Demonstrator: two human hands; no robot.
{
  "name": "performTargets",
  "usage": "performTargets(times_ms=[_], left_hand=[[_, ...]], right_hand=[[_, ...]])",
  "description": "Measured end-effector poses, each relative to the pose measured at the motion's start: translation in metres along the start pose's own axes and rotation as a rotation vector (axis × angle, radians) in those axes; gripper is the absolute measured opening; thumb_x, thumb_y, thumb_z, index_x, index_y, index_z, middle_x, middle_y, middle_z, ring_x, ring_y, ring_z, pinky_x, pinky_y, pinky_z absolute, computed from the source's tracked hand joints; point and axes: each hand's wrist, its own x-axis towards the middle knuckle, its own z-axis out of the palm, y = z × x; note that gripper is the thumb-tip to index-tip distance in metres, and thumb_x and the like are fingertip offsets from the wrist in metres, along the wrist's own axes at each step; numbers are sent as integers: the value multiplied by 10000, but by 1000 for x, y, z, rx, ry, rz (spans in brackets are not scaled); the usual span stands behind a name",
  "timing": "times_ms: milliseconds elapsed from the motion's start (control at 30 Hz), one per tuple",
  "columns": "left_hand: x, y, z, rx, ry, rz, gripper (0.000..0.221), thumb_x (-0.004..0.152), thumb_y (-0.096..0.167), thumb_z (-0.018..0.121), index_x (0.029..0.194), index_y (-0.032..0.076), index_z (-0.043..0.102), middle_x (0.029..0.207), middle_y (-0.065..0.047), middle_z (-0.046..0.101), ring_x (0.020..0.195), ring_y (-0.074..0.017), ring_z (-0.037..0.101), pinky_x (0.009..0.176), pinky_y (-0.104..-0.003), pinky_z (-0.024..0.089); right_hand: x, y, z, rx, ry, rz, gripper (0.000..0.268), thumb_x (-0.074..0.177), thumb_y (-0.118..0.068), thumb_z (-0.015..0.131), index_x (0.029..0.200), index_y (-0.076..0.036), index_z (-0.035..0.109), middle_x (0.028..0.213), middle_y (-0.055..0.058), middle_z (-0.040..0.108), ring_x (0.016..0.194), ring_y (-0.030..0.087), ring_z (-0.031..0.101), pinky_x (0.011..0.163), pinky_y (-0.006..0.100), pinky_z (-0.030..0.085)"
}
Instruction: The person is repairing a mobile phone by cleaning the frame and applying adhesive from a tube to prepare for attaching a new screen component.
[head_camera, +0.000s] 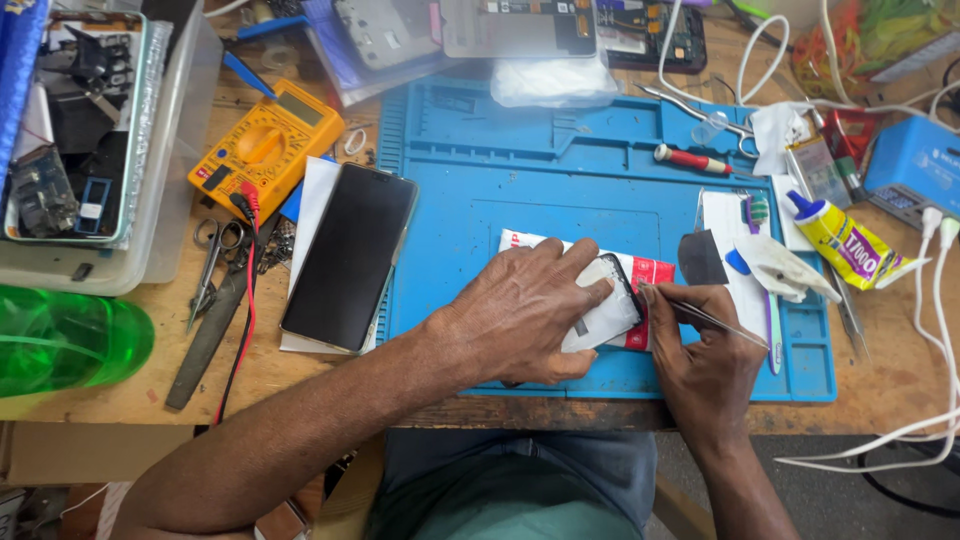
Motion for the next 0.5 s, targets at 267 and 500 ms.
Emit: performTargets(times_ms=[267,500], left_hand=[[0,-2,1,-17,-23,-19,580,695,405,725,1147,40,722,963,-133,549,803,-264,603,619,-436,574],[-2,-3,5,-3,12,1,559,691,407,717,1113,40,728,957,-135,549,797,-269,600,665,-455,572]], right_hand=[[3,15,7,23,-50,20,130,995,-83,761,1050,8,686,926,149,765,869,199,778,625,291,598],[-1,24,10,30,-32,-6,132,989,-75,765,1059,7,689,925,145,758,851,196,772,635,295,595]])
